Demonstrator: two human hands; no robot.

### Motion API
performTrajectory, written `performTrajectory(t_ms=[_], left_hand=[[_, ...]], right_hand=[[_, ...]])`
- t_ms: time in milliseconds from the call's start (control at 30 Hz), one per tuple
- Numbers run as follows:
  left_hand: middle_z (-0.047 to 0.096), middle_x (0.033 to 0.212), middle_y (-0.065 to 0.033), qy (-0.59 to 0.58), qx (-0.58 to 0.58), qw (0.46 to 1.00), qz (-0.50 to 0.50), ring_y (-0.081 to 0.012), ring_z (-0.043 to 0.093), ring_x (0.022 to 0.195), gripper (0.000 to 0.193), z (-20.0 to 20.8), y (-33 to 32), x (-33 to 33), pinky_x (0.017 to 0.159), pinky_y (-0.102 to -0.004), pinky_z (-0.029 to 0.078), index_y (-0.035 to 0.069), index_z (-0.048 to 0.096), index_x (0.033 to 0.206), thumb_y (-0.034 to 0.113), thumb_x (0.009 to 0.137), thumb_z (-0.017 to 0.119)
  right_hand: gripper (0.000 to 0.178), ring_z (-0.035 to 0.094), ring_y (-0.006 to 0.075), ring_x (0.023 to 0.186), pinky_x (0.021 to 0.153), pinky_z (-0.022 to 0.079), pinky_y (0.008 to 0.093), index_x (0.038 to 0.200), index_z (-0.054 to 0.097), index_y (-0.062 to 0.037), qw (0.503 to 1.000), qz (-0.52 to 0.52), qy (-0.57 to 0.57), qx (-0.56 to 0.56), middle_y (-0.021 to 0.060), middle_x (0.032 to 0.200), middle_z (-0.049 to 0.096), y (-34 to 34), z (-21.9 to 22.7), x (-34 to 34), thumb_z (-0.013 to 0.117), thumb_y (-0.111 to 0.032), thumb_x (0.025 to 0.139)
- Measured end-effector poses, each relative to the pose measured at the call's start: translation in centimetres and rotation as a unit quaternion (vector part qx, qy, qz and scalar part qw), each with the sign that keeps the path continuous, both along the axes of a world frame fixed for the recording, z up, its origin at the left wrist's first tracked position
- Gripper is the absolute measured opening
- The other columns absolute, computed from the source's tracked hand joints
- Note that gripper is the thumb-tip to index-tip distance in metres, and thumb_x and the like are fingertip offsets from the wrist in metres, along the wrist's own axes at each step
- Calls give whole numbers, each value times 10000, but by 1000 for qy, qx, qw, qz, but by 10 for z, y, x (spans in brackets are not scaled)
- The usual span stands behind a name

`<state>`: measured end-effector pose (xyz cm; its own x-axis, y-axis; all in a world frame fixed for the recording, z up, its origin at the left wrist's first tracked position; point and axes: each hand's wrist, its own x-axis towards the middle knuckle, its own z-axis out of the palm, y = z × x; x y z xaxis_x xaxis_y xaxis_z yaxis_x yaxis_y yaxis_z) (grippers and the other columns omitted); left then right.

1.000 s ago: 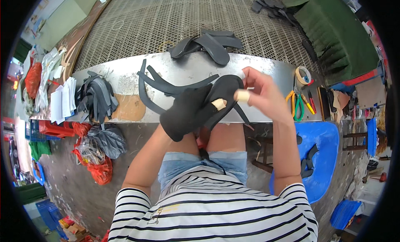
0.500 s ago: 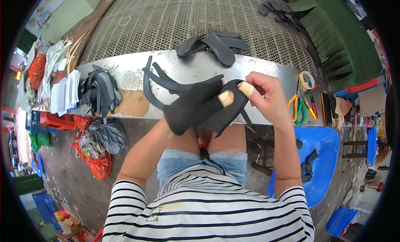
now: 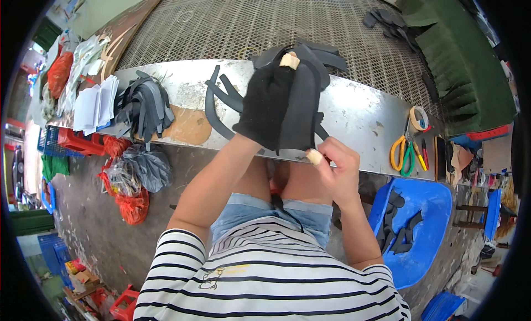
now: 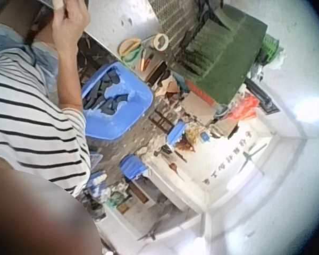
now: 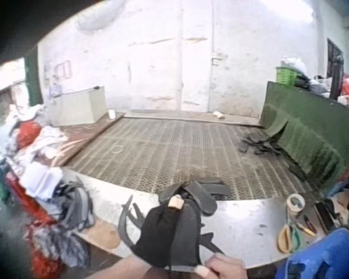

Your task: The recorder is gluing and assembling black curved shoe upper components at a workbench.

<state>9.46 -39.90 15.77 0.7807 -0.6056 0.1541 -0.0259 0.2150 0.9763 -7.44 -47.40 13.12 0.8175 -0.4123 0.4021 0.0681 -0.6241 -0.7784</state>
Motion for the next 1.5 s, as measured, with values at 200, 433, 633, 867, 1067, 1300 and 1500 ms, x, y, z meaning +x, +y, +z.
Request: performTrajectory(t_ms=[200, 433, 633, 867, 1067, 1300, 1500], left_hand=[[645, 982, -126, 322, -135, 925, -152, -210, 636, 844, 495, 5, -2, 1, 677, -323, 531, -3, 564, 1128, 424, 967, 372], [641, 953, -98, 257, -369, 740, -501, -222, 603, 940, 544, -22, -12, -13, 768, -339, 503, 17, 569, 1144, 500, 906, 489], [601, 792, -4, 63, 35, 990, -119, -66, 532, 712, 237, 8, 10, -33, 613, -226, 437, 10, 609, 973, 230, 885, 611], [595, 796, 3, 48, -2, 988, -144, -56, 513, 715, 200, 7, 7, -38, 595, -231, 429, 6, 604, 972, 192, 915, 560], [565, 756, 23, 86, -59, 992, -64, -39, 493, 698, 193, -14, -3, -34, 571, -228, 404, 12, 590, 935, 182, 944, 498], [597, 739, -33, 55, -29, 997, -38, -81, 533, 698, 237, -30, -11, -51, 599, -273, 428, -2, 599, 933, 223, 940, 526], [578, 850, -15, -18, 72, 982, -172, -66, 534, 717, 239, -60, -11, -60, 601, -219, 440, 53, 566, 1088, 227, 928, 532]], right_hand=[[156, 460, 89, 520, 475, 335, 231, 701, 578, 13, 977, 40, -18, 210, 44, 628, 543, 3, -9, -13, 644, -67, 818], [246, 471, 40, 518, 445, 342, 181, 782, 611, -27, 766, 252, 162, 569, 19, 660, 588, 14, -33, -12, 540, -207, 933], [213, 471, 15, 554, 477, 349, 172, 840, 639, -30, 938, -24, -20, 344, -46, 655, 557, -32, 17, 14, 601, -231, 897], [207, 435, 6, 520, 466, 325, 177, 740, 624, -23, 953, -52, -45, 295, -63, 597, 511, -33, 42, 25, 675, -193, 847], [208, 442, 4, 517, 468, 336, 174, 718, 600, -43, 931, -37, 54, 358, -60, 597, 519, -11, 18, 7, 688, -191, 835], [230, 550, 64, 732, 606, 429, 215, 953, 584, -41, 922, 53, 18, 383, -17, 807, 588, -19, -7, -21, 713, -87, 768], [277, 546, 66, 786, 662, 429, 203, 1059, 610, -25, 950, -219, 0, 224, -2, 886, 615, -65, 16, -104, 687, -113, 808]])
